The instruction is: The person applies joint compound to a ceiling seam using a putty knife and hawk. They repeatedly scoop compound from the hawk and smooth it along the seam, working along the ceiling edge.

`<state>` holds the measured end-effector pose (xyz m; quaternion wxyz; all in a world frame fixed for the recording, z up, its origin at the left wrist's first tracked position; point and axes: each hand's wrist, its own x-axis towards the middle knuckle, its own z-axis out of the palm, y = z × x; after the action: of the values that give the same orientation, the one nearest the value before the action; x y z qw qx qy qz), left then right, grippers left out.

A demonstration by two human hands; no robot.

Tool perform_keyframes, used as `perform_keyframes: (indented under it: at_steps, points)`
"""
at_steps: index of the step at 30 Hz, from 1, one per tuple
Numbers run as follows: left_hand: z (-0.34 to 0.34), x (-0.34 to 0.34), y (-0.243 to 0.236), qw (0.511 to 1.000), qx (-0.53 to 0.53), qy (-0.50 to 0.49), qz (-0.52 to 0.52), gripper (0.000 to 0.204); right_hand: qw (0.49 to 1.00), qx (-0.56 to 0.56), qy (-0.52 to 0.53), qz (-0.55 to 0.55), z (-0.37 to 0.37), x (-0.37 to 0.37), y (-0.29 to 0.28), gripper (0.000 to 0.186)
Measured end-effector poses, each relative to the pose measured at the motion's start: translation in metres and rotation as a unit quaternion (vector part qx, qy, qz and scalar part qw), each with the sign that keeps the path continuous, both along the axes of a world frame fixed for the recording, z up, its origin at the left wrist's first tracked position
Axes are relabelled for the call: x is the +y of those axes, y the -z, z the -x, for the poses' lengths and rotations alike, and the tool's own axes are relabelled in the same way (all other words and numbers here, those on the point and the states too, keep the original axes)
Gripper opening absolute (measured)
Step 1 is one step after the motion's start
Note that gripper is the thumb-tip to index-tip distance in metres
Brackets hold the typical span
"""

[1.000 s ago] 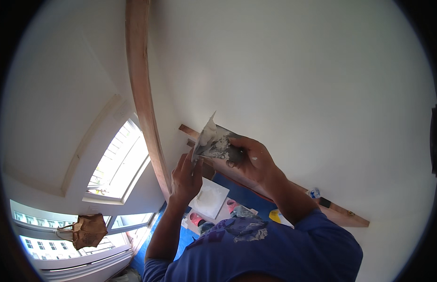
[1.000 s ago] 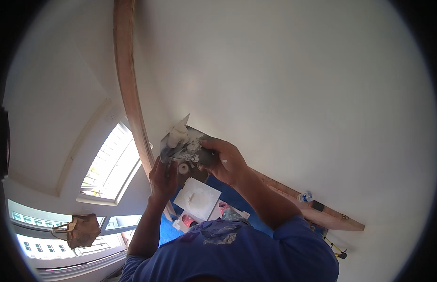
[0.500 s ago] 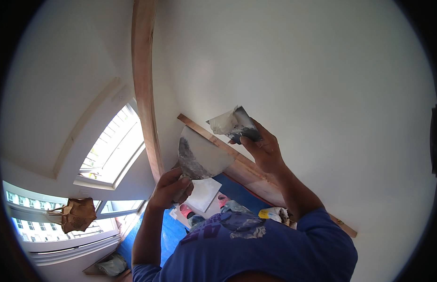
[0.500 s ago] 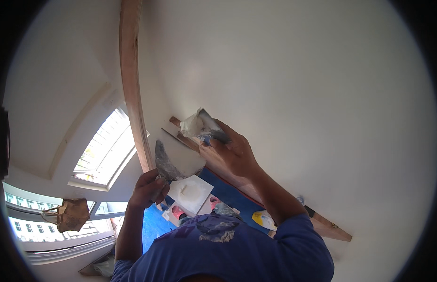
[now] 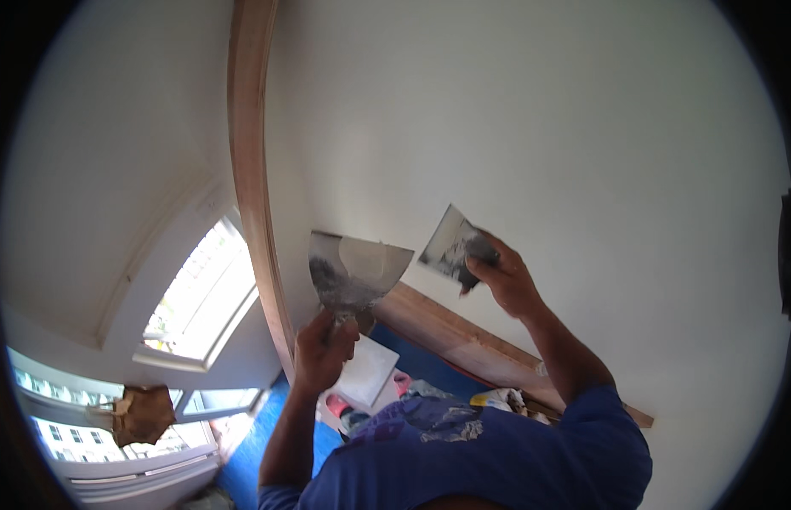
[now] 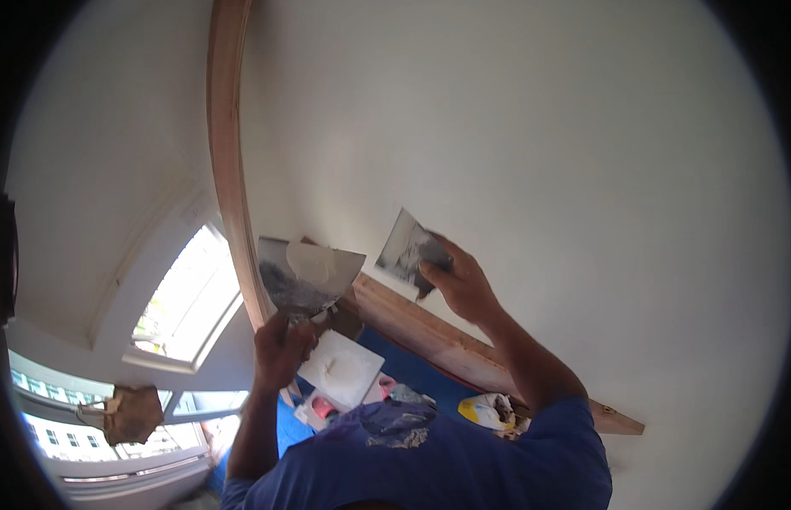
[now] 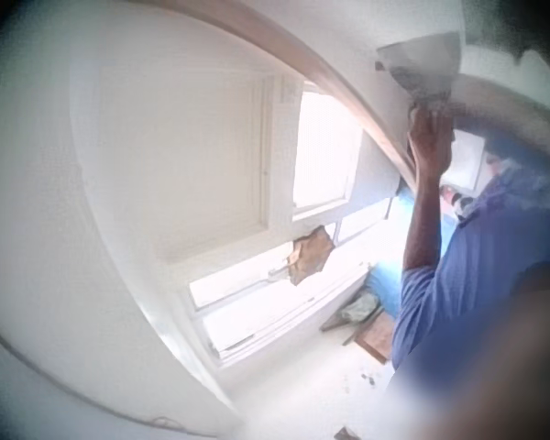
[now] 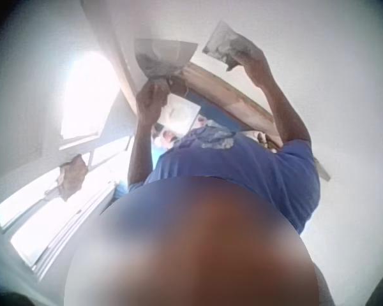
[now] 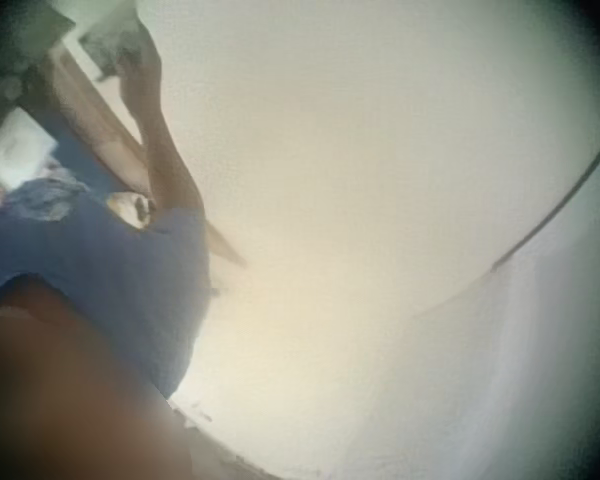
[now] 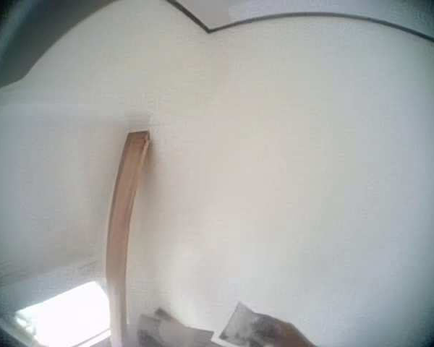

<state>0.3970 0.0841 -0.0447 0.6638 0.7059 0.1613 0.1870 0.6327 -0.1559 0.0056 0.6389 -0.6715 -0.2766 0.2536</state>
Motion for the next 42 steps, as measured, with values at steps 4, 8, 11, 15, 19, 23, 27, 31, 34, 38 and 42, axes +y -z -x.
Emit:
perform_keyframes:
  at_steps: [4, 8, 11, 15, 19, 23, 27, 31, 34, 38, 42]
  points:
    - [-0.03, 0.0, 0.015, 0.902, -0.169, -0.052, -0.394, 0.026, 0.906, 0.405, 0.06, -0.103, 0.039, 0.017, 0.02, 0.029]
    - [-0.036, -0.002, 0.033, 0.885, -0.078, 0.032, -0.459, 0.043, 0.873, 0.425, -0.053, -0.233, 0.047, 0.024, 0.022, 0.03]
    - [-0.04, 0.015, 0.028, 0.833, -0.013, 0.097, -0.544, 0.043, 0.922, 0.306, 0.051, -0.232, 0.039, 0.017, 0.008, 0.019]
    - [-0.044, 0.031, 0.007, 0.904, 0.082, 0.141, -0.396, 0.041, 0.925, 0.264, -0.015, -0.274, 0.017, 0.001, -0.03, 0.037]
    - [-0.053, 0.025, 0.015, 0.959, 0.039, 0.221, 0.175, 0.033, 0.985, -0.137, -0.016, -0.099, 0.018, -0.003, -0.051, 0.05]
    - [-0.076, 0.021, 0.041, 0.969, -0.061, 0.226, -0.073, 0.027, 0.897, -0.439, -0.052, -0.021, 0.024, -0.007, -0.047, 0.061]
    - [-0.077, 0.016, 0.033, 0.945, -0.081, 0.202, -0.244, 0.022, 0.871, -0.479, -0.089, 0.072, 0.014, -0.021, -0.039, 0.067]
    - [-0.053, 0.008, -0.01, 0.927, -0.054, 0.209, 0.305, 0.021, 0.866, -0.474, -0.108, 0.12, -0.012, -0.039, -0.049, 0.058]
    - [-0.05, 0.007, -0.041, 0.987, -0.069, 0.141, -0.036, 0.022, 0.933, -0.333, 0.033, 0.13, -0.038, -0.05, -0.087, 0.045]
    - [-0.042, 0.004, -0.058, 0.993, -0.07, 0.072, -0.055, 0.021, 0.894, -0.175, 0.182, -0.371, -0.103, -0.056, -0.214, 0.029]
    - [-0.021, 0.015, -0.063, 0.979, 0.001, 0.065, 0.194, 0.019, 0.743, -0.311, 0.222, -0.549, -0.147, -0.081, -0.38, 0.023]
